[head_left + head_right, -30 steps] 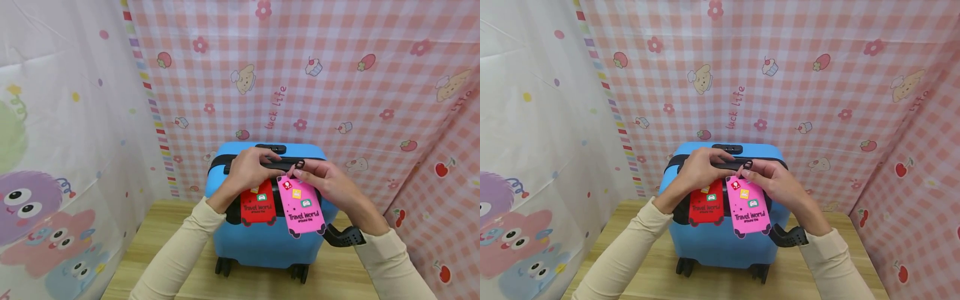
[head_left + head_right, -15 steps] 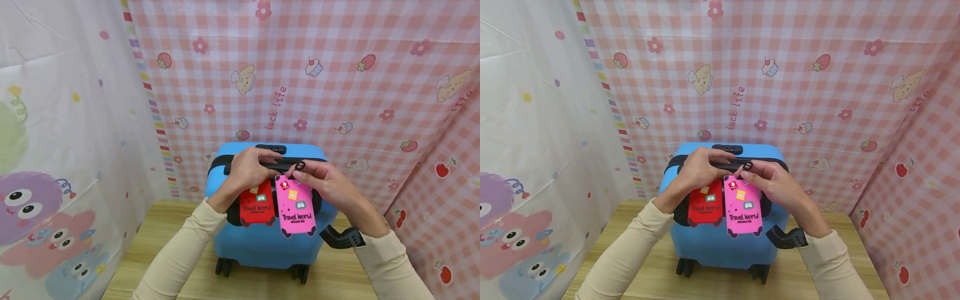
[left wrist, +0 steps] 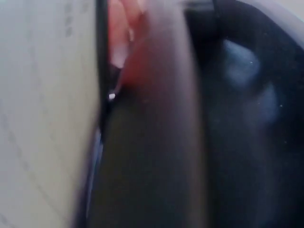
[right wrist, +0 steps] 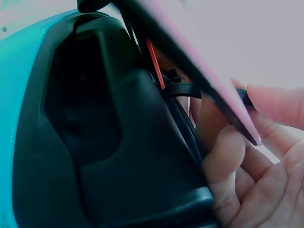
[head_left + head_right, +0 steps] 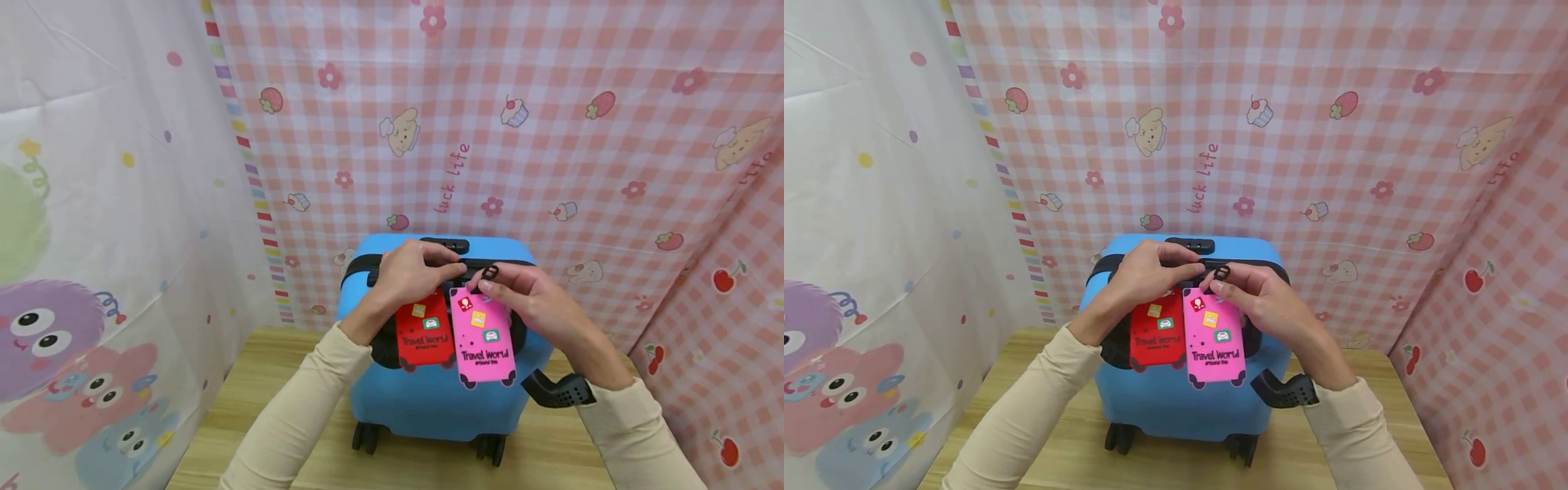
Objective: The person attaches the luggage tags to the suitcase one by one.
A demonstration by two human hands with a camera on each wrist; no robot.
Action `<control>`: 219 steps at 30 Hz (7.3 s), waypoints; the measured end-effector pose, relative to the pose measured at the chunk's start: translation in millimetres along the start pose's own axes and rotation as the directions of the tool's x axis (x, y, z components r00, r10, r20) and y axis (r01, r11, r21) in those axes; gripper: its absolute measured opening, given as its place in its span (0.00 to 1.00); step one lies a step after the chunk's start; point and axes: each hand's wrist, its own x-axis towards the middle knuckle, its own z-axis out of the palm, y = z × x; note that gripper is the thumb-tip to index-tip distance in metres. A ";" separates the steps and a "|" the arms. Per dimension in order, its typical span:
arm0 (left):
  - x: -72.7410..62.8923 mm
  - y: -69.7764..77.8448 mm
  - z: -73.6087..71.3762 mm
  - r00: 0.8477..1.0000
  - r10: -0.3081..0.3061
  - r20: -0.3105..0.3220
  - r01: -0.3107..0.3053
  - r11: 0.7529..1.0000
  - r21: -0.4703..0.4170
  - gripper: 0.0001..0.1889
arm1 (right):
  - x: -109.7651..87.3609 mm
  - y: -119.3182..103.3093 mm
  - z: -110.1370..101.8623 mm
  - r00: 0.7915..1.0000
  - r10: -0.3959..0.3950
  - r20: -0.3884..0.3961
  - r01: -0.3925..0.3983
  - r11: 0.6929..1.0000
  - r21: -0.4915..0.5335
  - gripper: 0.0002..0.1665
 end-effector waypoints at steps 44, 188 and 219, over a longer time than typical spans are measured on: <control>-1.8 -5.3 -7.5 0.905 0.423 0.038 -0.412 0.896 -0.165 0.07 | 0.3 4.8 28.4 0.843 -0.466 -0.269 0.249 0.780 -0.574 0.12; -7.6 -14.6 13.0 0.815 0.577 -0.058 -0.564 0.812 0.149 0.17 | 12.1 17.8 20.3 0.851 -0.404 -0.335 0.333 0.909 -0.250 0.03; -10.5 -3.4 14.1 0.909 0.414 -0.039 -0.392 0.884 0.256 0.16 | 7.4 17.6 20.4 0.826 -0.413 -0.384 0.373 0.911 -0.178 0.05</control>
